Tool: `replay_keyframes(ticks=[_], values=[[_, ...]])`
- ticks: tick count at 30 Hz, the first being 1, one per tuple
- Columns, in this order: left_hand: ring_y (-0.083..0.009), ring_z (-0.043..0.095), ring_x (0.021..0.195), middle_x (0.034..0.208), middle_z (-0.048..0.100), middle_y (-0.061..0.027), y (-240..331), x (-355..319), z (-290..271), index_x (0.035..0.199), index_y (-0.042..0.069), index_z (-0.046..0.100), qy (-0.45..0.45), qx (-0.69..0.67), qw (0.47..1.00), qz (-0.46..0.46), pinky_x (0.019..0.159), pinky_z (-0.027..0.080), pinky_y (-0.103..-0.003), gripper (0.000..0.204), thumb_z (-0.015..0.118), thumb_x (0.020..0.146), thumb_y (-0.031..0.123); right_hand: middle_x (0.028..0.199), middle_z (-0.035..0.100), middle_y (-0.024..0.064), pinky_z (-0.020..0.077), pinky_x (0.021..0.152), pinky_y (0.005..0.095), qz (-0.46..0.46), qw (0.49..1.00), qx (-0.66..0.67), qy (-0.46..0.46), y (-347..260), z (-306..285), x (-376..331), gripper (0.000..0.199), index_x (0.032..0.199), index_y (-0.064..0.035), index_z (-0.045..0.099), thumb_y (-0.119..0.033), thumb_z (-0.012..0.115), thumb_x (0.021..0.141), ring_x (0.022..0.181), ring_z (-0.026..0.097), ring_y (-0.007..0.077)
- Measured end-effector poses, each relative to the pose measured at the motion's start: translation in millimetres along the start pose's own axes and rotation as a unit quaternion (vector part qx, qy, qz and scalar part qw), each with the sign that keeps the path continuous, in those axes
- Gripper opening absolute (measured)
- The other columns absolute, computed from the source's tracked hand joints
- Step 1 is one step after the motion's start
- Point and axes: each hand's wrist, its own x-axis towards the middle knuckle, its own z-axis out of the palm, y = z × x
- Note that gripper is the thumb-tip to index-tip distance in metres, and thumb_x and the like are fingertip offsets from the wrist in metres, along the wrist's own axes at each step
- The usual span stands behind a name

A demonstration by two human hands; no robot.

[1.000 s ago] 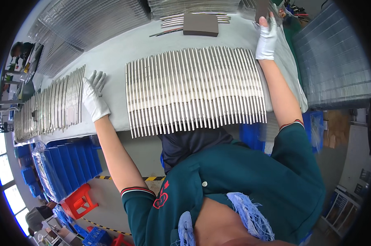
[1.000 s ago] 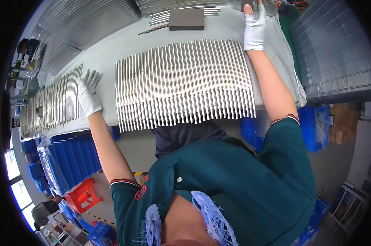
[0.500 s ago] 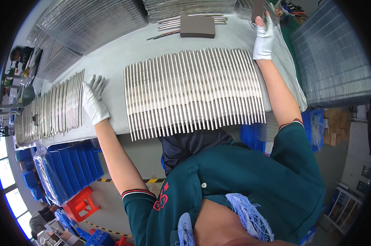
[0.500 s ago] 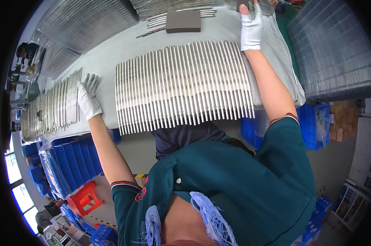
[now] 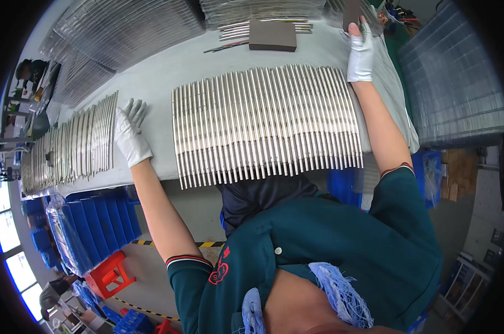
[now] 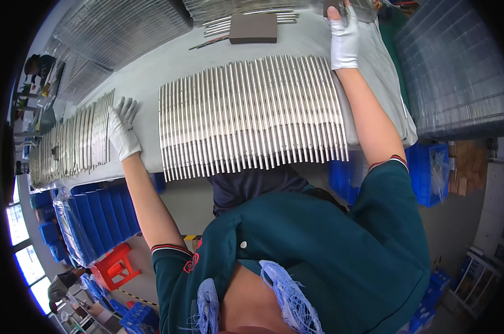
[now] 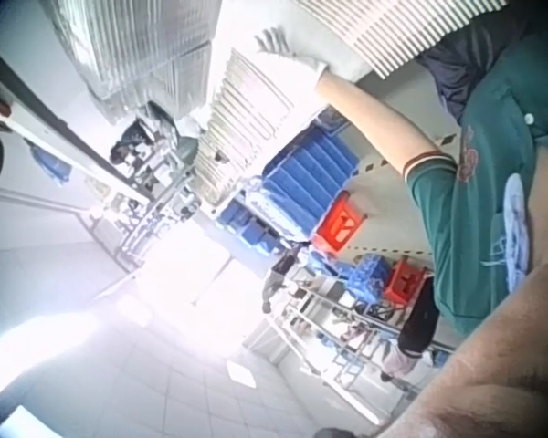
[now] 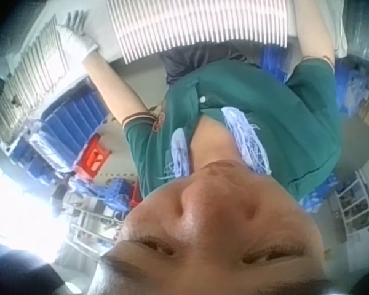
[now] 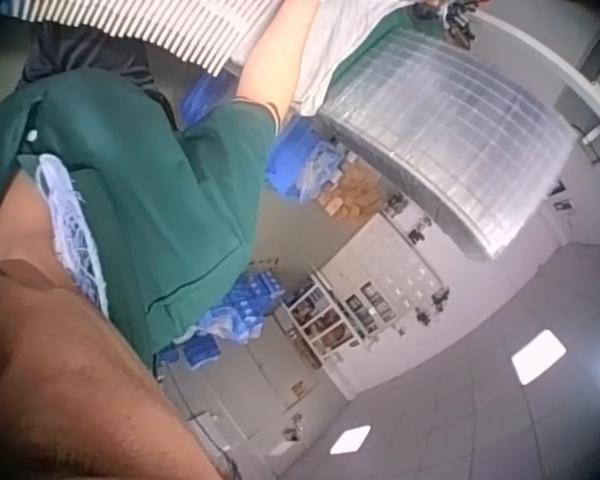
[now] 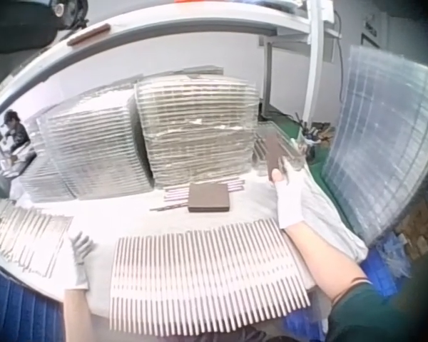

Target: Organizing and aligning thin metal rods on a factory workbench using a sanding block.

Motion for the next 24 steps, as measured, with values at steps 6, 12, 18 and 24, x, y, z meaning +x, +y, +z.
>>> replay_keyframes(ticks=[6, 12, 18, 24], values=[[-0.0334, 0.055, 0.121, 0.131, 0.052, -0.0267, 1, -1, -2, 0.134, -0.010, 0.043, -0.010, 0.004, 1.000, -0.006, 0.107, 0.040, -0.041, 0.069, 0.035, 0.101, 0.049, 0.138, 0.049, 0.0167, 0.0330, 0.106, 0.0290, -0.012, 1.000, -0.017, 0.006, 6, 0, 0, 0.072, 0.140, 0.0029, 0.041, -0.046, 0.062, 0.091, 0.126, 0.047, 0.0211], [-0.0332, 0.054, 0.121, 0.132, 0.052, -0.0267, -2, 1, -3, 0.134, -0.010, 0.043, -0.014, 0.001, 1.000, -0.004, 0.107, 0.039, -0.041, 0.068, 0.035, 0.101, 0.049, 0.138, 0.049, 0.0167, 0.0328, 0.107, 0.0287, 0.000, 1.000, -0.001, -0.012, 6, 0, 0, 0.072, 0.140, 0.0021, 0.042, -0.046, 0.062, 0.091, 0.127, 0.046, 0.0210], [-0.0345, 0.052, 0.124, 0.134, 0.049, -0.0275, -2, 1, -6, 0.136, -0.010, 0.040, -0.025, 0.004, 1.000, -0.009, 0.109, 0.038, -0.042, 0.069, 0.036, 0.101, 0.049, 0.138, 0.049, 0.0163, 0.0343, 0.106, 0.0280, -0.003, 1.000, -0.006, -0.021, 11, 4, 0, 0.072, 0.140, 0.0022, 0.042, -0.041, 0.068, 0.089, 0.126, 0.047, 0.0195], [-0.0352, 0.052, 0.123, 0.134, 0.049, -0.0282, 0, 0, -1, 0.136, -0.011, 0.040, -0.022, 0.010, 1.000, -0.006, 0.109, 0.038, -0.042, 0.069, 0.036, 0.101, 0.048, 0.135, 0.050, 0.0159, 0.0403, 0.099, 0.0293, 0.036, 0.999, 0.024, -0.033, 15, 3, 2, 0.070, 0.140, 0.0023, 0.042, -0.039, 0.067, 0.090, 0.119, 0.051, 0.0207]])
